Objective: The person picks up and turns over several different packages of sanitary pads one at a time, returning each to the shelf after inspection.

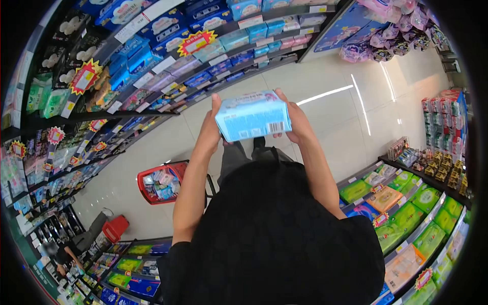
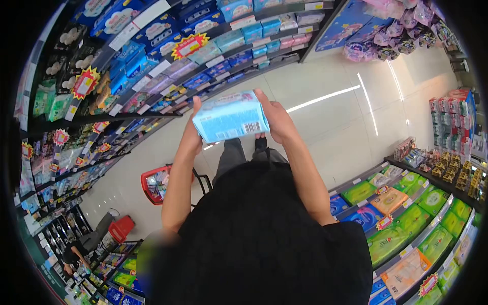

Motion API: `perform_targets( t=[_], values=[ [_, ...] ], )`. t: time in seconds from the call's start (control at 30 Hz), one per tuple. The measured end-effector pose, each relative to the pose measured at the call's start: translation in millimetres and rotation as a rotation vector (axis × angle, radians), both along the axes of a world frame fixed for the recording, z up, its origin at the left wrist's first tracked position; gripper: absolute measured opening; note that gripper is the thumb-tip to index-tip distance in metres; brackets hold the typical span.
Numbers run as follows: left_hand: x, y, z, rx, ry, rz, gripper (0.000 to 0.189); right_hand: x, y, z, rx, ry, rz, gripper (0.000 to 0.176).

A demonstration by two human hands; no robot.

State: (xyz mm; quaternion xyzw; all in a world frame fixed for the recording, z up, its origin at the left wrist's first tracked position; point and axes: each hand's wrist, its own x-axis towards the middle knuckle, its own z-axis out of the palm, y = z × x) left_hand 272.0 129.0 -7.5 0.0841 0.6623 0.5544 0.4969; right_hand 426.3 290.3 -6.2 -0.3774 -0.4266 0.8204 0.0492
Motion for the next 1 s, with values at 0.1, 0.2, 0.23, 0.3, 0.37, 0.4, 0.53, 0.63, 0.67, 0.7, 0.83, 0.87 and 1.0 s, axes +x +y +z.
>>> perform_targets(
  t=[0.1, 0.2, 0.23, 0.3, 0.37, 0.4, 0.53, 0.63, 0.67, 0.7, 0.83, 0.87, 1.0],
  values=[
    [5.9, 6.7, 1.7, -0.05, 0.064, 0.03, 0.077, 4.4, -3.5, 2.8, -0.018, -0.03, 0.04, 0.068],
    [8.6, 10.1, -4.9, -0.06, 0.154, 0.078, 0.075, 7.8, -6.9, 2.8, -0.049, 0.006, -0.024, 0.068],
    [11.3, 9.0, -2.0, -0.079, 0.143, 0.078, 0.074, 15.4, -13.2, 0.8, -0.078, 0.004, -0.026, 0.067],
    [12.7, 7.4, -7.7, -0.007, 0.161, 0.069, 0.071, 23.3, -19.6, -6.9, -0.116, 0.006, -0.05, 0.063],
    [10.4, 1.9, -8.8, 0.06, 0.114, 0.08, 0.068, 22.3, -20.6, 1.8, -0.116, 0.016, -0.037, 0.061],
    [15.1, 2.6, 7.2, 0.083, 0.066, 0.133, 0.067, 22.4, -20.5, -1.2, -0.124, 0.026, -0.034, 0.058],
    [23.1, -15.7, 35.6, 0.111, -0.081, 0.148, 0.064, 21.0, -19.0, 1.1, -0.105, 0.061, -0.026, 0.053],
    [19.0, -23.3, 28.4, 0.093, -0.153, 0.032, 0.066, 17.6, -16.7, 7.1, -0.066, 0.022, 0.036, 0.051],
    [17.0, -23.5, 27.0, 0.123, -0.286, 0.035, 0.067, 18.4, -14.2, 9.1, -0.074, 0.019, 0.073, 0.048],
    [17.3, -24.2, 26.1, 0.153, -0.421, 0.037, 0.068, 18.8, -14.6, 11.7, -0.057, 0.013, 0.083, 0.047],
    [24.8, -28.9, 9.1, 0.202, -0.692, 0.055, 0.07, 21.1, -17.6, 17.9, -0.056, 0.044, 0.07, 0.043],
    [22.4, -31.6, 4.9, 0.223, -0.698, -0.001, 0.07, 21.2, -16.7, 18.9, -0.067, 0.068, 0.061, 0.043],
    [18.9, -34.6, 7.0, 0.244, -0.686, -0.052, 0.071, 23.1, -17.1, 15.0, -0.063, 0.082, 0.07, 0.047]
  ],
)
